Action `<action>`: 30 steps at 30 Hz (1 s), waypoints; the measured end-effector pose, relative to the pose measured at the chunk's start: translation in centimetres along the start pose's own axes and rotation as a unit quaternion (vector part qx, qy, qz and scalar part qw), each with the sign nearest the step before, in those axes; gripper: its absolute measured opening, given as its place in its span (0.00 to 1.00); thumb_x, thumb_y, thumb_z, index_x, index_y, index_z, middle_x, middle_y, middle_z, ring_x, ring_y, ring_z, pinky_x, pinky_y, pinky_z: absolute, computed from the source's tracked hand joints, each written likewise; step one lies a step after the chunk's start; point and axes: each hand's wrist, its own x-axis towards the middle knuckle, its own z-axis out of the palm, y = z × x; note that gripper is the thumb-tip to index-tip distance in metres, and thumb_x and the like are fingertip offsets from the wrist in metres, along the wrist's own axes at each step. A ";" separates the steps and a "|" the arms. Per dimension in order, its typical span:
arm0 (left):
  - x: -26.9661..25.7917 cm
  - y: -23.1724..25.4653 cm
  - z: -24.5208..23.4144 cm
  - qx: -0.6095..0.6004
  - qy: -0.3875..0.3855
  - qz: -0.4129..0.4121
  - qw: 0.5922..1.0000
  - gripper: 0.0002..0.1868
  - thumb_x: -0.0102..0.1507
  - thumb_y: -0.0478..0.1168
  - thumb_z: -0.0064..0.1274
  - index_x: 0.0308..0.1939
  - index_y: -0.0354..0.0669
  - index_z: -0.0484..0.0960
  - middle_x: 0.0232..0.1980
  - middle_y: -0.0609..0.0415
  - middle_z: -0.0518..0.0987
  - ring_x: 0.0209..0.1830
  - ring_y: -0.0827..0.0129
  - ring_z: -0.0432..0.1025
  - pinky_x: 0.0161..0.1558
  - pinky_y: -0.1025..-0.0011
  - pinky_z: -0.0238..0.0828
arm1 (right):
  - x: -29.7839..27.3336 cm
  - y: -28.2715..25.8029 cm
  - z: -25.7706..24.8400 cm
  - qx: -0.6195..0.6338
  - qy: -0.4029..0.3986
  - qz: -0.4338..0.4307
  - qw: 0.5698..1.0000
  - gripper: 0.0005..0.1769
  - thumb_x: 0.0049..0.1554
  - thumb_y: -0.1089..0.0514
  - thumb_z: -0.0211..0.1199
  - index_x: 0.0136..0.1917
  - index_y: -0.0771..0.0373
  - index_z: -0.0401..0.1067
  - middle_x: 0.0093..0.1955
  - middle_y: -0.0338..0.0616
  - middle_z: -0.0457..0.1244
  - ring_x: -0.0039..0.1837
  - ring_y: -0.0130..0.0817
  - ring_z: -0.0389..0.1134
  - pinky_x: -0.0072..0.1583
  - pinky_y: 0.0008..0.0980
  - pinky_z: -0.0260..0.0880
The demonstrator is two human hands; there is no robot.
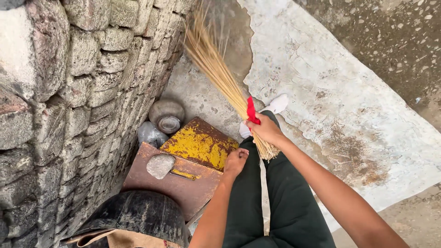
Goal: Sweep the floor in an outdoor area using a handheld broom.
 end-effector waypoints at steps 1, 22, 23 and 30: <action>0.0 1.5 -0.4 0.006 0.000 0.003 1.000 0.11 0.62 0.43 0.53 0.45 0.50 0.86 0.41 0.57 0.86 0.43 0.67 0.80 0.49 0.68 0.73 | 2.1 -0.1 -1.5 0.006 0.004 -0.001 1.000 0.17 0.61 0.48 0.63 0.60 0.58 0.73 0.35 0.41 0.68 0.36 0.26 0.69 0.42 0.32 0.69; 2.0 12.2 -6.2 0.154 -0.042 0.126 0.979 0.11 0.62 0.42 0.55 0.47 0.46 0.85 0.41 0.54 0.87 0.43 0.66 0.81 0.49 0.69 0.75 | -6.4 12.1 -10.4 0.320 0.137 0.156 0.925 0.18 0.61 0.49 0.63 0.61 0.58 0.74 0.34 0.42 0.62 0.35 0.31 0.66 0.39 0.39 0.72; 2.2 13.0 -6.5 0.169 -0.037 0.141 0.975 0.11 0.62 0.41 0.55 0.47 0.46 0.85 0.42 0.54 0.87 0.43 0.66 0.81 0.49 0.69 0.75 | -8.0 11.3 -10.3 0.348 0.227 0.161 0.895 0.17 0.64 0.51 0.61 0.60 0.63 0.72 0.34 0.41 0.61 0.35 0.30 0.66 0.38 0.37 0.73; 5.6 16.5 -6.7 0.268 -0.086 0.215 0.935 0.11 0.63 0.41 0.55 0.47 0.45 0.85 0.43 0.55 0.87 0.43 0.67 0.82 0.48 0.70 0.76 | -14.7 10.6 -7.8 0.120 0.200 0.194 0.953 0.34 0.58 0.36 0.59 0.76 0.40 0.61 0.50 0.52 0.70 0.48 0.49 0.73 0.55 0.45 0.72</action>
